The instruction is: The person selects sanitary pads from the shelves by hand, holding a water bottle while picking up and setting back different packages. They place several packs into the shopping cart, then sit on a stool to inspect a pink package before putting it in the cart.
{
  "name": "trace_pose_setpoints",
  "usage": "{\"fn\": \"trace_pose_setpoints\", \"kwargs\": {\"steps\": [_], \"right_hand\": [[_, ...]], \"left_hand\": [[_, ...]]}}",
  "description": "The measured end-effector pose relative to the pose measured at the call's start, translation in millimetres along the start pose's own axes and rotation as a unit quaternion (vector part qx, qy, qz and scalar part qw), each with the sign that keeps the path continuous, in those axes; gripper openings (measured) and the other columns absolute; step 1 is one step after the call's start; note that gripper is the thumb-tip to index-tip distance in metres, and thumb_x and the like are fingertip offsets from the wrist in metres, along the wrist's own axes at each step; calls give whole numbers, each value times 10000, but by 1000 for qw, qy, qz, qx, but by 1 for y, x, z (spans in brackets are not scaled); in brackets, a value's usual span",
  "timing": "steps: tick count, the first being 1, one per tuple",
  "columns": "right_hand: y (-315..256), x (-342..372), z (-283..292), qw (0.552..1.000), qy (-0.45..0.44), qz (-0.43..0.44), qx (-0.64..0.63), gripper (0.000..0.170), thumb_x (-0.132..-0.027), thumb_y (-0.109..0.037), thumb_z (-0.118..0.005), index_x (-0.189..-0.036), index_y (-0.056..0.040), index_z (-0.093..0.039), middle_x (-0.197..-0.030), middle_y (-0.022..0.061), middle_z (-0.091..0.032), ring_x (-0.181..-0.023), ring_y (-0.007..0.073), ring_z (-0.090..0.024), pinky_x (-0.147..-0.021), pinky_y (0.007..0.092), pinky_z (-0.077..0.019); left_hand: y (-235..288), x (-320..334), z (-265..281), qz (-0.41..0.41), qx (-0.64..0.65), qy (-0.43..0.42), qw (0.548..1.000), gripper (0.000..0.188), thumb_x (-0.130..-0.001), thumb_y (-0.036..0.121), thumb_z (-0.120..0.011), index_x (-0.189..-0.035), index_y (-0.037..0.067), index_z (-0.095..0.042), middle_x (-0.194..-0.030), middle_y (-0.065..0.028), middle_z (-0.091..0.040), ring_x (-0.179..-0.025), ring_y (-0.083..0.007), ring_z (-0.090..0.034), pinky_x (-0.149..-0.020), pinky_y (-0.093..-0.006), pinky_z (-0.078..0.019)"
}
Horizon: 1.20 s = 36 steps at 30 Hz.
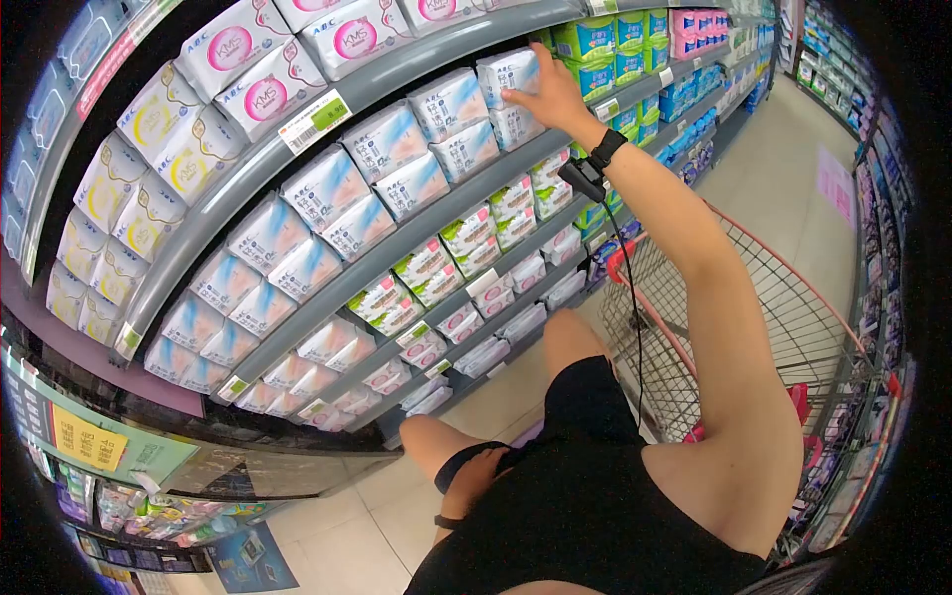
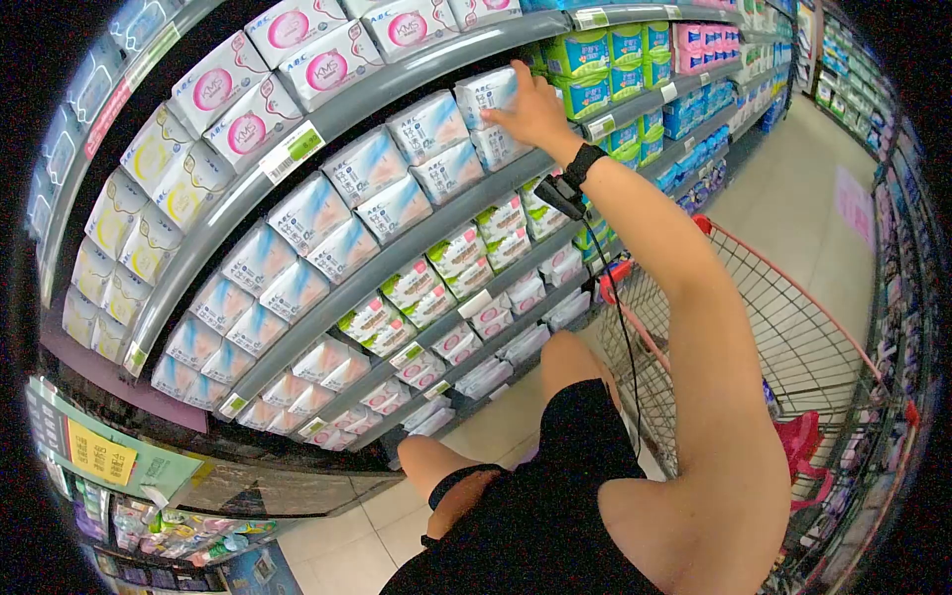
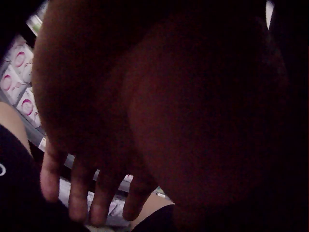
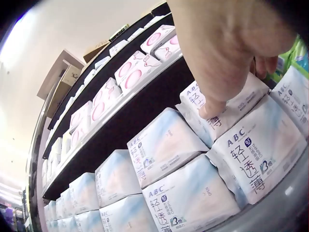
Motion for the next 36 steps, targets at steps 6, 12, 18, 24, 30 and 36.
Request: {"fn": "trace_pose_setpoints", "kwargs": {"steps": [6, 12, 18, 24, 30, 36], "right_hand": [[-1, -5, 2, 1000, -16, 12, -10, 994, -811, -438, -809, -1527, -31, -251, -1287, 340, -552, -1199, 485, -555, -997, 499, -458], [1, 1, 6, 998, -9, 24, -56, 1058, -804, -399, -829, -1546, -21, -176, -1331, 341, -527, -1255, 467, -528, -1028, 499, -448], [44, 35, 32, 996, 58, -32, -56, 1008, -837, -465, -793, -1490, 48, -222, -1338, 284, -507, -1258, 363, -523, -1009, 436, -454], [124, 147, 126, 922, 50, -306, -230, 635, -942, -472, -662, -1323, -16, -440, -1126, 141, -613, -1032, 245, -584, -912, 354, -456], [199, 228, 224, 845, 5, -476, -243, 310, -995, -365, -595, -1087, -69, -593, -988, 17, -620, -896, 110, -580, -798, 261, -460], [187, 226, 241, 880, -29, -410, -238, 347, -927, -349, -697, -1102, -69, -590, -907, 14, -640, -854, 109, -597, -753, 267, -470]], "left_hand": [[-8, -2, -6, 22, 7, -26, 999, 460, -988, 377, -585, -1348, 97, -527, -1241, -191, -614, -1132, -394, -597, -933, -474, -496], [-36, -7, -28, 19, 25, -61, 998, 455, -991, 365, -582, -1351, 94, -522, -1268, -179, -605, -1160, -383, -589, -950, -462, -492], [-59, -8, -48, -23, 27, -35, 999, 452, -982, 348, -600, -1337, 77, -534, -1277, -171, -607, -1176, -369, -585, -978, -448, -483], [-13, -14, -14, -5, 40, -16, 999, 417, -957, 316, -644, -1266, 40, -599, -1207, -175, -648, -1146, -357, -607, -970, -428, -488], [24, -50, 22, -96, -43, -57, 993, 398, -947, 309, -655, -1229, 33, -599, -1156, -183, -655, -1059, -382, -624, -909, -445, -502], [36, -95, 41, -120, -82, -91, 985, 387, -940, 290, -654, -1240, 52, -597, -1144, -182, -651, -1055, -387, -625, -889, -463, -503]]}}
Point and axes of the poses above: each hand's wrist, its own x-axis away from the middle knuckle, its own z-axis out of the back of the hand, y = z × x, the point moved 2 cm from there along -x, towards the middle knuckle
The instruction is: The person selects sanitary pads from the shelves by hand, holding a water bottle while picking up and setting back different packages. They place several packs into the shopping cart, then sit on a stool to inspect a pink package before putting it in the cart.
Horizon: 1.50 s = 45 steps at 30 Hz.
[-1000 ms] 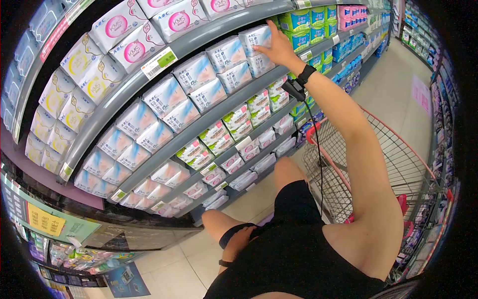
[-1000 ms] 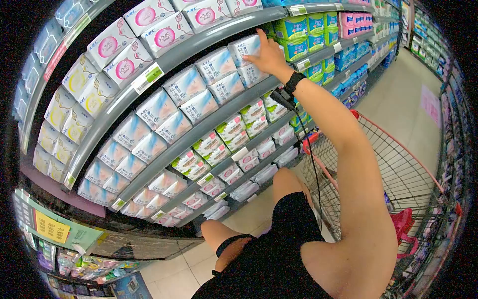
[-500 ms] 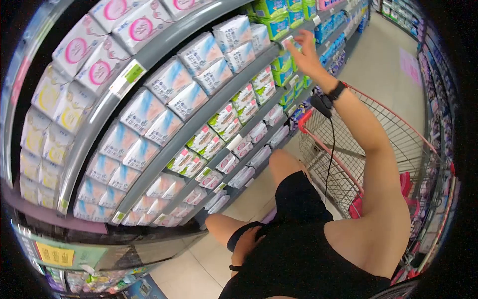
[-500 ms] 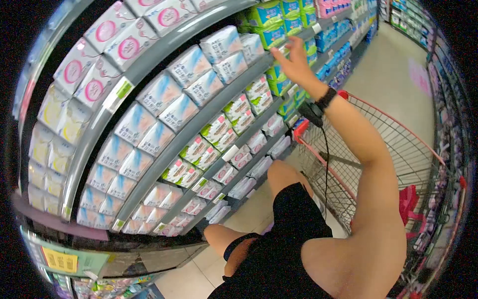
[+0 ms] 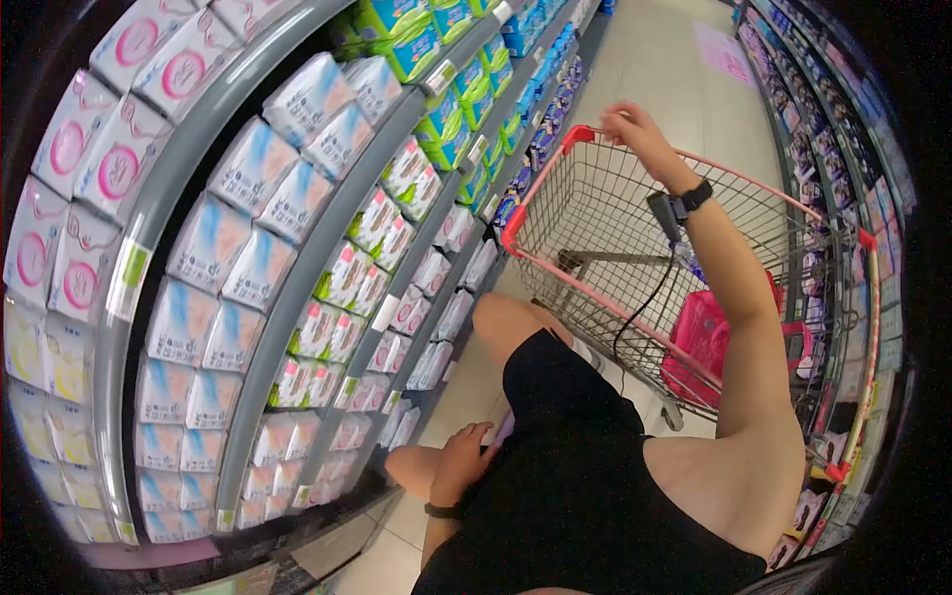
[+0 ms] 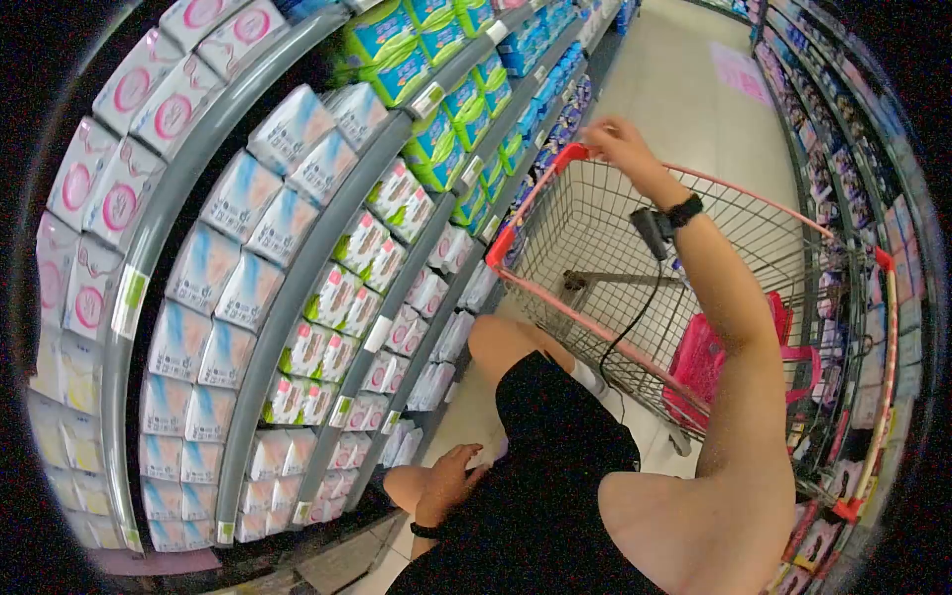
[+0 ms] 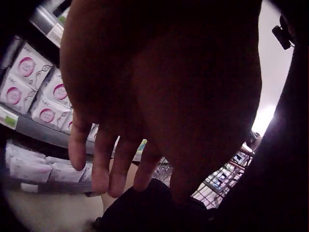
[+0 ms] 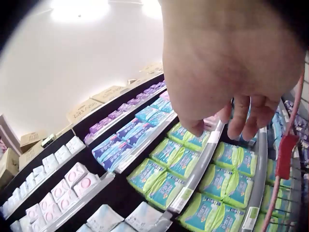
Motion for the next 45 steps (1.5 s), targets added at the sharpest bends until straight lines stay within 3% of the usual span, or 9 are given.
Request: {"fn": "trace_pose_setpoints", "kwargs": {"steps": [2, 4, 11, 17, 21, 22, 29, 41, 45], "right_hand": [[-22, -10, -35, 994, -94, 50, 31, 371, -939, -258, -699, -1225, -70, -555, -1035, 43, -649, -968, 139, -626, -869, 285, -493], [-40, -21, -84, 969, -139, 202, 28, 538, -899, -265, -755, -1326, -66, -495, -1173, 93, -633, -1078, 192, -620, -962, 332, -488], [-136, -49, -244, 879, -38, 462, 110, 897, -730, -428, -839, -1474, -165, -412, -1433, 248, -439, -1299, 422, -464, -1040, 521, -438], [-168, -48, -319, 897, 57, 393, 197, 893, -683, -397, -828, -1467, -294, -414, -1455, 280, -328, -1280, 501, -427, -1045, 559, -413], [-181, -51, -336, 914, 75, 348, 194, 889, -657, -415, -830, -1420, -248, -406, -1428, 251, -352, -1260, 456, -463, -991, 562, -437], [-179, -58, -342, 910, 79, 362, 187, 919, -646, -424, -838, -1408, -174, -389, -1405, 254, -362, -1250, 488, -449, -966, 585, -431], [-185, -66, -351, 905, 62, 398, 133, 893, -659, -362, -847, -1369, -105, -369, -1223, 246, -484, -1142, 461, -524, -947, 508, -468], [-183, -73, -352, 906, 0, 406, 121, 902, -697, -290, -826, -1413, -12, -353, -1348, 270, -501, -1286, 431, -477, -1064, 450, -419], [-180, -78, -353, 899, 3, 419, 125, 983, -676, -342, -834, -1441, -1, -319, -1313, 297, -503, -1240, 470, -492, -1048, 491, -433]], "left_hand": [[7, -11, 7, -25, -7, 5, 1000, 387, -940, 291, -654, -1247, 63, -595, -1143, -179, -651, -1050, -388, -628, -885, -466, -504], [13, -16, 9, -30, -11, 2, 999, 390, -940, 294, -656, -1254, 72, -593, -1145, -175, -651, -1044, -388, -631, -882, -468, -506], [16, 7, -18, 33, 7, 19, 999, 414, -943, 326, -663, -1263, 75, -589, -1148, -160, -659, -1042, -373, -642, -893, -454, -512], [-22, 48, -62, 86, 100, 60, 989, 403, -960, 342, -644, -1249, 64, -606, -1154, -170, -669, -1066, -367, -644, -928, -445, -511], [-8, 60, -51, 159, 152, 41, 975, 401, -966, 336, -639, -1247, 52, -606, -1148, -176, -674, -1059, -365, -650, -920, -445, -515], [-7, 61, -47, 164, 149, 45, 974, 400, -966, 334, -638, -1246, 49, -606, -1146, -176, -675, -1055, -364, -652, -917, -445, -516], [-5, 57, -25, 111, 68, 86, 988, 392, -970, 337, -632, -1251, 66, -599, -1143, -166, -673, -1038, -361, -655, -891, -449, -520], [-13, 55, -27, 113, 101, 70, 986, 417, -976, 375, -626, -1289, 102, -596, -1169, -159, -674, -1061, -358, -649, -911, -441, -519], [-10, 57, -26, 123, 91, 61, 986, 402, -976, 363, -630, -1274, 95, -608, -1189, -160, -672, -1085, -354, -642, -934, -437, -513]]}}
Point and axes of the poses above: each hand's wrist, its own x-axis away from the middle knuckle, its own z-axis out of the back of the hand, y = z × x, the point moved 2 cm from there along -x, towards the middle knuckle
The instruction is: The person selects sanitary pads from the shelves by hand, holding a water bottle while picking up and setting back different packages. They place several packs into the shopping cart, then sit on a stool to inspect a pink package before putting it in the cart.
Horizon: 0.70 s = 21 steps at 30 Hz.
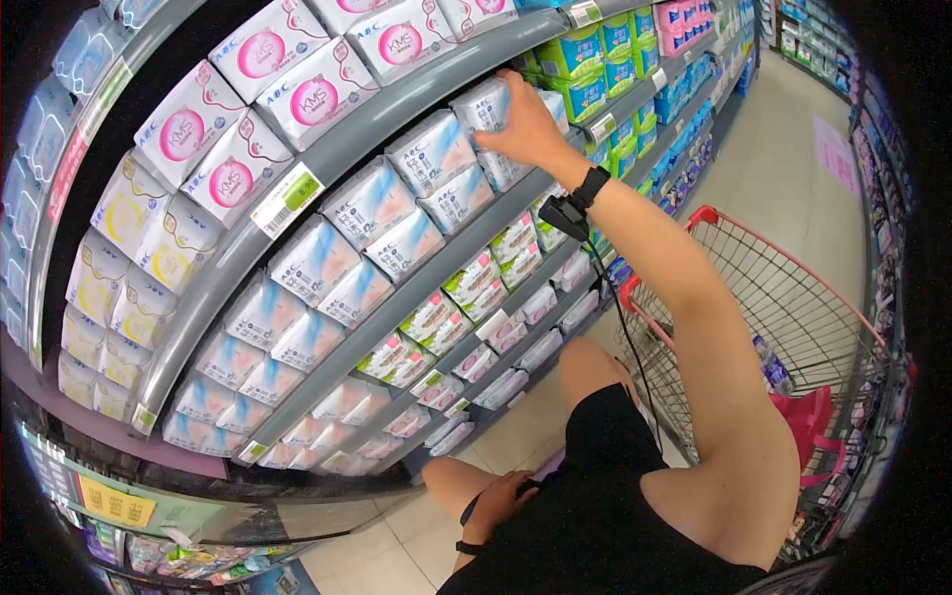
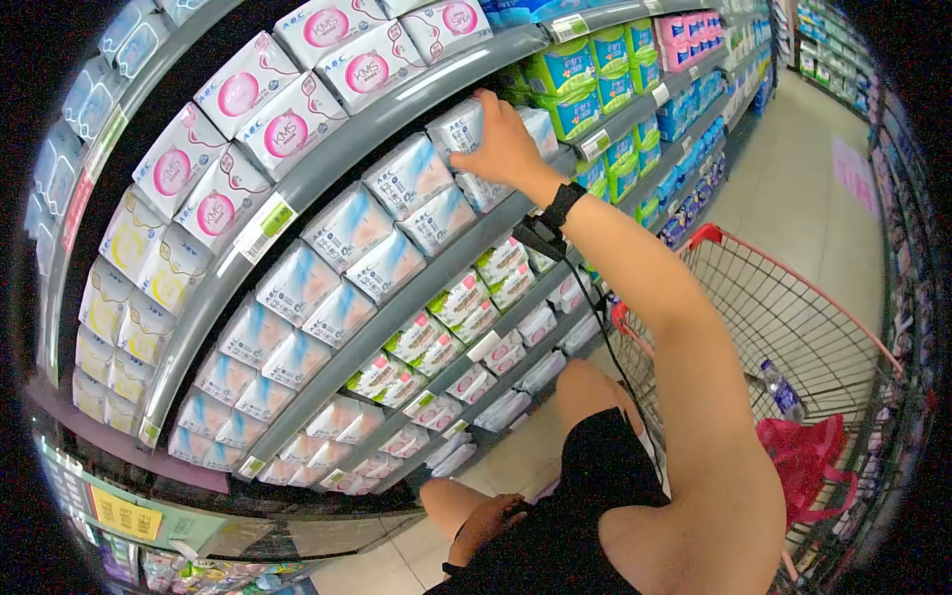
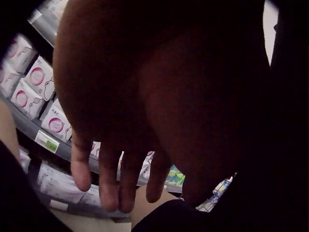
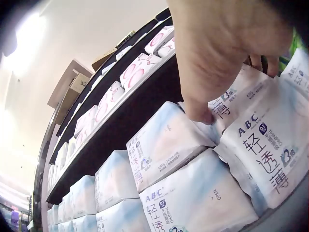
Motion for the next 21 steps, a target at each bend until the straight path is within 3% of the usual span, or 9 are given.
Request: {"fn": "trace_pose_setpoints", "kwargs": {"steps": [8, 14, 15, 18, 19, 21], "right_hand": [[-1, 6, 6, 999, 41, -3, 16, 1128, -710, -380, -819, -1537, 20, -164, -1450, 334, -383, -1353, 482, -394, -1117, 488, -368], [34, 37, 39, 996, 64, -49, 40, 1068, -740, -393, -812, -1501, 37, -198, -1423, 294, -369, -1311, 417, -391, -1116, 465, -344], [48, 46, 51, 993, 69, -87, 40, 1021, -743, -414, -817, -1457, 35, -242, -1395, 276, -371, -1278, 387, -394, -1092, 455, -358], [77, 90, 118, 959, 53, -257, -111, 1032, -712, -450, -838, -1426, 24, -262, -1413, 276, -338, -1299, 399, -367, -1084, 465, -363], [85, 121, 145, 959, 115, -256, -37, 783, -809, -446, -770, -1339, 9, -415, -1287, 235, -498, -1197, 318, -490, -1028, 418, -409], [109, 165, 210, 876, -60, -406, -253, 496, -911, -392, -669, -1247, -55, -528, -1130, 134, -579, -1066, 233, -550, -916, 361, -440]], "left_hand": [[5, 3, -3, -18, -2, 22, 1000, 399, -987, 351, -614, -1272, 71, -600, -1185, -164, -667, -1122, -352, -627, -962, -438, -502], [4, 2, -9, -11, 41, -20, 999, 380, -979, 291, -621, -1245, 21, -601, -1192, -202, -658, -1096, -385, -635, -932, -444, -512], [3, 4, -11, -5, 47, -17, 999, 371, -973, 281, -626, -1229, 14, -603, -1180, -210, -656, -1086, -392, -634, -920, -449, -512], [16, 0, -7, -13, 40, 9, 999, 340, -936, 259, -665, -1161, 10, -616, -1097, -225, -653, -1049, -412, -618, -880, -471, -501], [24, 3, -19, -57, 43, -10, 997, 315, -942, 248, -655, -1132, 1, -611, -1073, -231, -645, -1016, -424, -613, -850, -482, -499], [4, -4, -19, -35, 67, 33, 997, 315, -944, 247, -655, -1142, 7, -610, -1084, -225, -646, -1011, -420, -616, -842, -468, -502]]}}
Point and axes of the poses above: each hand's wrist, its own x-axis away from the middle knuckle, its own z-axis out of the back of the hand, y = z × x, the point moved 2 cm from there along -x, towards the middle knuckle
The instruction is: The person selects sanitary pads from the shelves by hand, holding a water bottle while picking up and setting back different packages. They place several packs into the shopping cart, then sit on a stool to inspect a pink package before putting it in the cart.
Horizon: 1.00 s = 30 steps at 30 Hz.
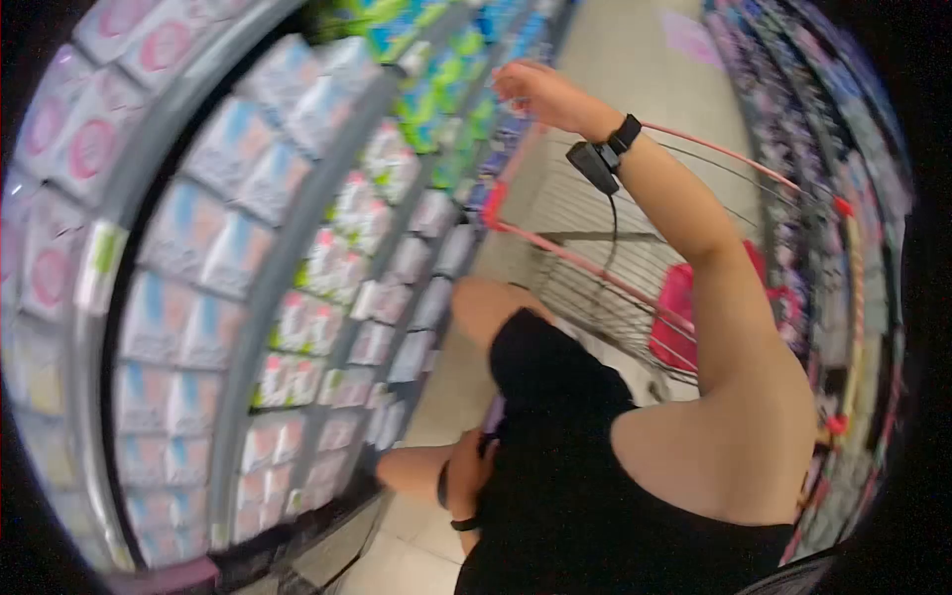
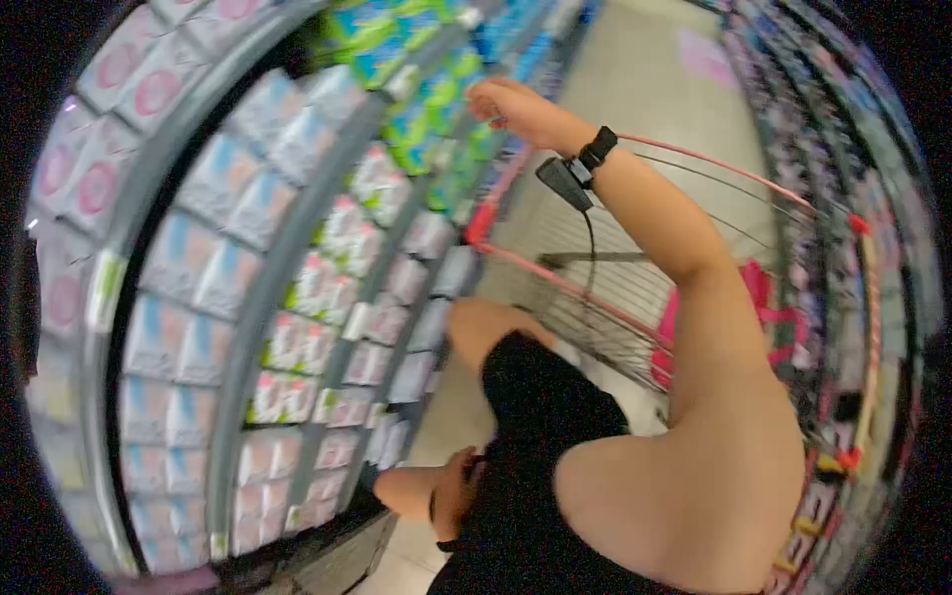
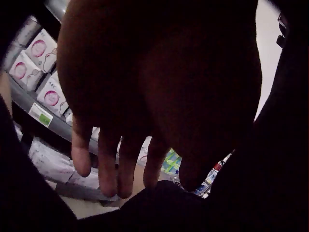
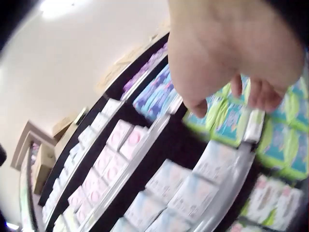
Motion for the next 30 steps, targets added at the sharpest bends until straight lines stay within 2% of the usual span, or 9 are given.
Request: {"fn": "trace_pose_setpoints", "kwargs": {"steps": [2, 7, 13, 17, 19, 21, 23, 28, 30], "right_hand": [[-8, 53, 50, 986, -76, -123, -82, 364, -1011, -381, -544, -1027, -40, -669, -887, 55, -696, -831, 138, -632, -814, 306, -468], [33, 158, 205, 881, -35, -315, 352, 450, -994, -394, -564, -814, -3, -697, -714, 59, -679, -656, 179, -629, -618, 294, -503], [162, 291, 356, 804, 41, -468, 365, 369, -888, -323, -658, -1104, -35, -742, -870, 107, -731, -770, 200, -676, -646, 344, -540], [207, 299, 346, 767, 45, -465, 440, 230, -910, -229, -632, -1069, -79, -703, -869, 111, -713, -722, 219, -674, -684, 357, -570], [285, 280, 373, 653, -263, -162, 691, 385, -811, -255, -723, -1169, -120, -680, -1031, 171, -726, -893, 335, -695, -786, 441, -565], [336, 237, 375, 712, -220, -276, 607, 371, -829, -257, -712, -1173, -121, -681, -1024, 164, -724, -932, 359, -685, -831, 428, -559], [246, 219, 282, 812, -70, -246, 525, 360, -866, -290, -690, -1161, -84, -679, -946, 169, -708, -907, 355, -676, -826, 427, -550], [360, 181, 347, 625, -211, -413, 628, 720, -713, -376, -866, -1248, -15, -547, -1053, 176, -710, -1040, 361, -662, -841, 470, -532], [402, 196, 378, 554, -184, -187, 790, 1007, -571, -499, -919, -1342, -10, -496, -1171, 241, -661, -1121, 389, -615, -936, 505, -501]], "left_hand": [[-1, -8, -8, -26, 2, 2, 1000, 321, -944, 241, -656, -1164, 12, -610, -1094, -215, -651, -1016, -412, -621, -849, -460, -504], [7, -27, -11, -70, -15, -72, 995, 348, -933, 218, -678, -1209, 20, -608, -1140, -210, -656, -1052, -396, -629, -892, -451, -506], [11, -50, -2, -89, -50, -106, 989, 371, -924, 236, -681, -1233, 45, -608, -1156, -177, -660, -1069, -386, -623, -915, -452, -492], [11, -63, 9, -118, -70, -92, 986, 376, -922, 259, -682, -1232, 59, -610, -1156, -170, -656, -1067, -379, -620, -915, -460, -486], [16, -67, 12, -115, -66, -84, 988, 388, -927, 291, -672, -1232, 61, -607, -1156, -171, -654, -1066, -388, -618, -912, -468, -489], [16, -62, 10, -105, -90, -84, 987, 402, -932, 322, -659, -1233, 62, -604, -1157, -175, -652, -1064, -398, -616, -909, -476, -493], [12, -60, 2, -82, -128, -85, 985, 417, -938, 350, -643, -1236, 61, -601, -1159, -180, -650, -1061, -412, -613, -905, -484, -498], [31, -55, 5, -16, -106, -21, 994, 457, -936, 367, -649, -1277, 71, -576, -1208, -173, -638, -1129, -382, -603, -965, -473, -488], [24, -51, -6, -17, -86, 32, 996, 452, -938, 367, -647, -1280, 81, -574, -1213, -172, -633, -1131, -387, -599, -962, -475, -490]]}}
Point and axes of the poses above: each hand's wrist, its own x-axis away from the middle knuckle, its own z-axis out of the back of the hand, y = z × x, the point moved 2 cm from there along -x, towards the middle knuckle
